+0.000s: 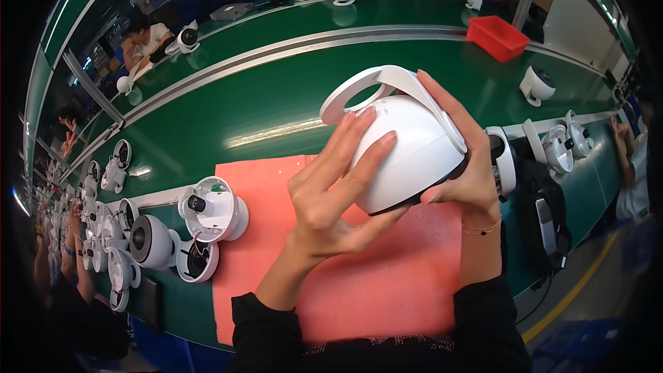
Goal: Assembling the housing and internal components of security cameras on a production line.
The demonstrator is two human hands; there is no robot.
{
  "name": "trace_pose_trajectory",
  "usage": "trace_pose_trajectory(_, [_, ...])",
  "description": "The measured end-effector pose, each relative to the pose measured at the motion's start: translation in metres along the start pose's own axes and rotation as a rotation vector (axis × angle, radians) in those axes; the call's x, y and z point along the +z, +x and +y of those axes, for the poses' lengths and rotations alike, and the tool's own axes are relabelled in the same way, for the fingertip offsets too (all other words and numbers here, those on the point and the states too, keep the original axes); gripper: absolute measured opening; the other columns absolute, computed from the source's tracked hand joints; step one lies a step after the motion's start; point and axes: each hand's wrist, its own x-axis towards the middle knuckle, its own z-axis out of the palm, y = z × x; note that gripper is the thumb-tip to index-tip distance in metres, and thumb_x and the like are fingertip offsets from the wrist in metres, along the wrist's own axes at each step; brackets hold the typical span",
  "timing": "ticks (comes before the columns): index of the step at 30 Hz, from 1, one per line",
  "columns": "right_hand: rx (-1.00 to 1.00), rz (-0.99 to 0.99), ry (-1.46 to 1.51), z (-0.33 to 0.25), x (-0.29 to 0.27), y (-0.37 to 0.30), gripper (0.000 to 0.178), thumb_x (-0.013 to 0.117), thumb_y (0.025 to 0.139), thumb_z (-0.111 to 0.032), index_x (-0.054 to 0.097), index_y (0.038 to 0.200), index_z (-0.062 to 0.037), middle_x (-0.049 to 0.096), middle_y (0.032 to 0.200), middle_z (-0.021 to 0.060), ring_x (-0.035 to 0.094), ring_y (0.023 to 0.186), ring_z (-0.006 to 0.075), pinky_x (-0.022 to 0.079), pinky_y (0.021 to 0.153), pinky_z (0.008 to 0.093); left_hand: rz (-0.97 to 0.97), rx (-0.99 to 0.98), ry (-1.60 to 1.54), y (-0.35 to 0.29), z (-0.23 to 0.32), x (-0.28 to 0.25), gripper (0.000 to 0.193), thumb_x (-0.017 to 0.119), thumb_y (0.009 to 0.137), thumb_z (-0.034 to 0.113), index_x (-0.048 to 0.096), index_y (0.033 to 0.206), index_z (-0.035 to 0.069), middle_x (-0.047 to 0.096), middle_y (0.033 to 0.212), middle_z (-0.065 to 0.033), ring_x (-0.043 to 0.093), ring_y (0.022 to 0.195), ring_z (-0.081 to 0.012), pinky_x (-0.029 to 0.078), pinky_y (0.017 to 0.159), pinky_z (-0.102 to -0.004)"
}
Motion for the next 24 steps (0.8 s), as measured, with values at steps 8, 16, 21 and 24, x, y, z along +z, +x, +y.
trace_pose_trajectory(8, [0.138, 0.06, 0.04, 0.0, 0.002, 0.003, 0.099, 0.089, 0.048, -0.028, 0.045, 0.133, -0.0027, 0.051, 0.128, 0.0121, 0.049, 0.115, 0.0191, 0.037, 0.098, 0.0303, -0.009, -0.073, -0.077, 0.004, -0.005, 0.005, 0.065, 0.077, 0.056, 0.018, 0.059, 0.117, 0.003, 0.051, 0.125, -0.0235, 0.055, 0.11, -0.0396, 0.051, 0.084, -0.0407])
trace_pose_trajectory(16, [-0.105, -0.004, -0.108, -0.003, -0.01, 0.002, 0.107, 0.09, 0.04, -0.031, 0.045, 0.132, -0.0023, 0.049, 0.13, 0.0129, 0.047, 0.118, 0.0221, 0.035, 0.1, 0.0316, -0.137, -0.048, -0.105, 0.004, 0.002, 0.002, 0.076, 0.075, 0.054, 0.006, 0.051, 0.126, 0.008, 0.034, 0.139, -0.0227, 0.041, 0.123, -0.0419, 0.047, 0.089, -0.045])
trace_pose_trajectory(21, [-0.065, -0.014, -0.067, -0.008, -0.012, 0.0, 0.108, 0.09, 0.043, -0.034, 0.042, 0.135, -0.003, 0.05, 0.128, 0.0126, 0.048, 0.117, 0.0217, 0.035, 0.099, 0.0308, -0.187, -0.09, -0.244, -0.002, -0.006, 0.012, 0.091, 0.076, 0.056, 0.006, 0.036, 0.137, 0.016, 0.028, 0.141, -0.0193, 0.04, 0.124, -0.037, 0.051, 0.084, -0.0433])
trace_pose_trajectory(24, [0.205, 0.04, 0.002, -0.011, -0.012, 0.0, 0.105, 0.074, 0.062, -0.06, 0.031, 0.14, -0.005, 0.055, 0.115, 0.012, 0.049, 0.11, 0.0189, 0.035, 0.096, 0.0289, -0.202, -0.4, -0.508, -0.004, 0.003, 0.015, 0.09, 0.076, 0.058, 0.006, 0.035, 0.137, 0.016, 0.03, 0.139, -0.0191, 0.038, 0.126, -0.0335, 0.047, 0.091, -0.0445])
